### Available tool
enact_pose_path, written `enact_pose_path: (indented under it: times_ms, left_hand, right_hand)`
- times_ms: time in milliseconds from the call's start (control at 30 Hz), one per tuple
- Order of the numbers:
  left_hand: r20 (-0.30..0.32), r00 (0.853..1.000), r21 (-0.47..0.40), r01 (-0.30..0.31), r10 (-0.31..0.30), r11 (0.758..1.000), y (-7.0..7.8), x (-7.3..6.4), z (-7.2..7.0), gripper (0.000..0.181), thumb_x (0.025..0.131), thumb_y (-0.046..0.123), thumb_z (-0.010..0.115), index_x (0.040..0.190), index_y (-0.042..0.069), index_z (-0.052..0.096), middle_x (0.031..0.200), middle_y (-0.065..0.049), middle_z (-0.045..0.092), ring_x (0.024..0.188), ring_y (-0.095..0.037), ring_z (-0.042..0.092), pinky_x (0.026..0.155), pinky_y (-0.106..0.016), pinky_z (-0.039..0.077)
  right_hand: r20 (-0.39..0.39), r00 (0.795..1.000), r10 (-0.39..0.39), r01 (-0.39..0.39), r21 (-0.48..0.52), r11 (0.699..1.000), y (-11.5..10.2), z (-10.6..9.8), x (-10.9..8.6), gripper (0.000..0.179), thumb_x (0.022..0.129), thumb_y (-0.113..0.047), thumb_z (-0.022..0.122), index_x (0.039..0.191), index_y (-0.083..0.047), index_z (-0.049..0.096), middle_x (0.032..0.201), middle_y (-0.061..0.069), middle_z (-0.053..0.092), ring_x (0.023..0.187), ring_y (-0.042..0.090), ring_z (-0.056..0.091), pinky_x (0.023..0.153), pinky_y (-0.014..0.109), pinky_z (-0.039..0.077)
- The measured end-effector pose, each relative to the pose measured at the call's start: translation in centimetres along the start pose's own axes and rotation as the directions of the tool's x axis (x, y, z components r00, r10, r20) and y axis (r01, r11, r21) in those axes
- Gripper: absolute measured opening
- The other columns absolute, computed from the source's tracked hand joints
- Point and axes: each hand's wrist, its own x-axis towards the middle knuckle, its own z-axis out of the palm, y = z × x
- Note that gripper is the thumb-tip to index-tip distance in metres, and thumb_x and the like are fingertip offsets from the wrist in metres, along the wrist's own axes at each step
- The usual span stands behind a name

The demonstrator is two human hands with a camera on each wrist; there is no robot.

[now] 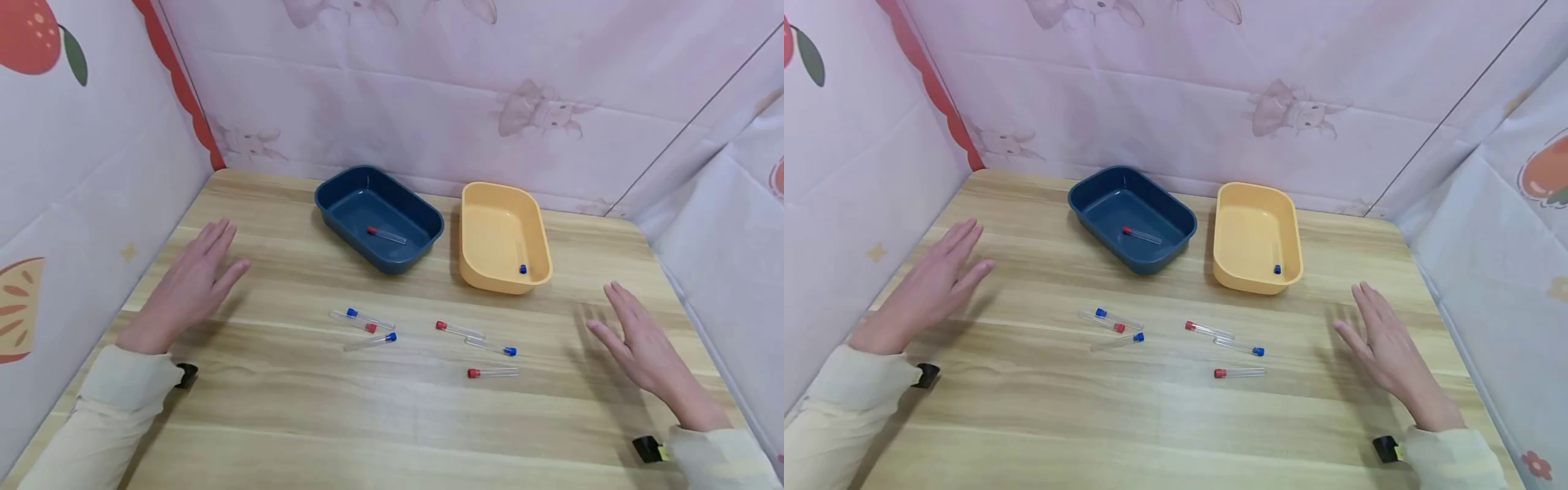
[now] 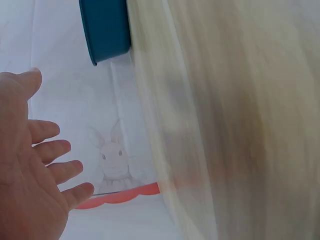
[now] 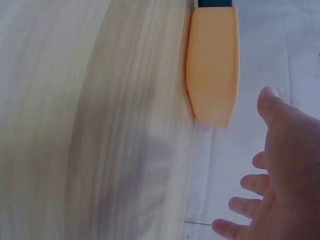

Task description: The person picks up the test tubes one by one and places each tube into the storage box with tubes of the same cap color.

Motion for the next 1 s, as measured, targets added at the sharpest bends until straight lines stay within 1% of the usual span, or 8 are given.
enact_pose_path:
  times_ms: [133, 300, 400, 500, 633, 767, 867, 1000]
  left_hand:
    - [-0.038, 0.999, -0.031, -0.026, 0.025, 0.999, 0.4, 0.6, 0.1, 0.066, 0.097, 0.035, 0.048, 0.146, 0.0, 0.022, 0.152, -0.016, 0.018, 0.139, -0.032, 0.013, 0.111, -0.049, 0.011]
    - [-0.062, 0.997, -0.046, -0.052, 0.049, 0.998, 1.0, 1.4, 0.4, 0.066, 0.095, 0.032, 0.054, 0.146, 0.001, 0.025, 0.15, -0.017, 0.023, 0.137, -0.033, 0.019, 0.11, -0.049, 0.015]
    - [-0.06, 0.997, -0.063, -0.048, 0.044, 0.997, 1.3, 1.7, 0.4, 0.067, 0.095, 0.032, 0.054, 0.147, 0.004, 0.023, 0.15, -0.015, 0.023, 0.136, -0.032, 0.021, 0.109, -0.049, 0.018]
    - [-0.069, 0.997, -0.102, -0.036, 0.029, 0.994, 1.6, 2.1, 0.5, 0.064, 0.096, 0.032, 0.052, 0.148, 0.007, 0.023, 0.15, -0.013, 0.024, 0.136, -0.031, 0.023, 0.108, -0.05, 0.02]
    - [-0.117, 0.993, -0.161, -0.03, 0.011, 0.987, 1.9, 2.8, 0.5, 0.059, 0.096, 0.031, 0.052, 0.147, 0.01, 0.028, 0.147, -0.013, 0.03, 0.133, -0.032, 0.028, 0.107, -0.051, 0.023]
    - [-0.153, 0.988, -0.184, -0.03, 0.002, 0.982, 2.1, 3.6, 0.6, 0.057, 0.096, 0.031, 0.051, 0.146, 0.012, 0.031, 0.145, -0.012, 0.034, 0.131, -0.03, 0.032, 0.105, -0.05, 0.027]
    - [-0.154, 0.988, -0.193, -0.029, -0.001, 0.981, 2.3, 4.1, 0.9, 0.057, 0.096, 0.031, 0.051, 0.145, 0.012, 0.032, 0.145, -0.012, 0.035, 0.131, -0.03, 0.033, 0.105, -0.05, 0.027]
    - [-0.14, 0.99, -0.217, -0.021, -0.01, 0.976, 2.6, 4.9, 1.1, 0.056, 0.096, 0.032, 0.051, 0.145, 0.012, 0.033, 0.144, -0.012, 0.036, 0.131, -0.03, 0.033, 0.105, -0.05, 0.027]
  right_hand:
    - [-0.014, 1.0, -0.002, 0.002, 0.03, 1.0, -0.7, 0.0, 0.0, 0.069, 0.092, -0.02, 0.059, 0.148, -0.007, 0.02, 0.149, 0.024, 0.02, 0.135, 0.041, 0.018, 0.11, 0.051, 0.011]
    - [0.008, 1.0, 0.016, -0.016, 0.058, 0.998, -1.8, 0.2, 0.1, 0.067, 0.093, -0.021, 0.058, 0.147, -0.005, 0.023, 0.145, 0.027, 0.025, 0.133, 0.043, 0.021, 0.109, 0.053, 0.013]
    - [0.02, 0.999, 0.032, -0.033, 0.074, 0.997, -2.6, 0.5, 0.1, 0.065, 0.093, -0.022, 0.058, 0.146, -0.004, 0.025, 0.145, 0.027, 0.027, 0.132, 0.044, 0.022, 0.107, 0.055, 0.015]
    - [0.019, 0.999, 0.042, -0.044, 0.087, 0.995, -3.3, 0.7, 0.1, 0.063, 0.093, -0.023, 0.058, 0.145, -0.004, 0.028, 0.144, 0.026, 0.029, 0.13, 0.045, 0.025, 0.106, 0.057, 0.017]
    - [0.022, 0.999, 0.046, -0.048, 0.093, 0.994, -4.2, 0.9, 0.2, 0.062, 0.093, -0.024, 0.059, 0.144, -0.005, 0.031, 0.142, 0.026, 0.033, 0.128, 0.046, 0.029, 0.102, 0.059, 0.022]
    - [0.031, 0.998, 0.049, -0.052, 0.097, 0.994, -5.1, 1.2, 0.3, 0.06, 0.092, -0.025, 0.06, 0.143, -0.007, 0.034, 0.14, 0.024, 0.036, 0.124, 0.045, 0.034, 0.095, 0.062, 0.029]
    - [0.023, 0.999, 0.028, -0.03, 0.094, 0.995, -5.8, 1.5, 0.4, 0.058, 0.091, -0.024, 0.061, 0.141, -0.005, 0.038, 0.138, 0.022, 0.039, 0.121, 0.043, 0.038, 0.09, 0.061, 0.034]
    - [0.006, 1.0, -0.014, 0.014, 0.091, 0.996, -6.7, 1.9, 0.6, 0.054, 0.09, -0.022, 0.063, 0.138, -0.004, 0.043, 0.135, 0.018, 0.043, 0.12, 0.039, 0.041, 0.089, 0.058, 0.037]
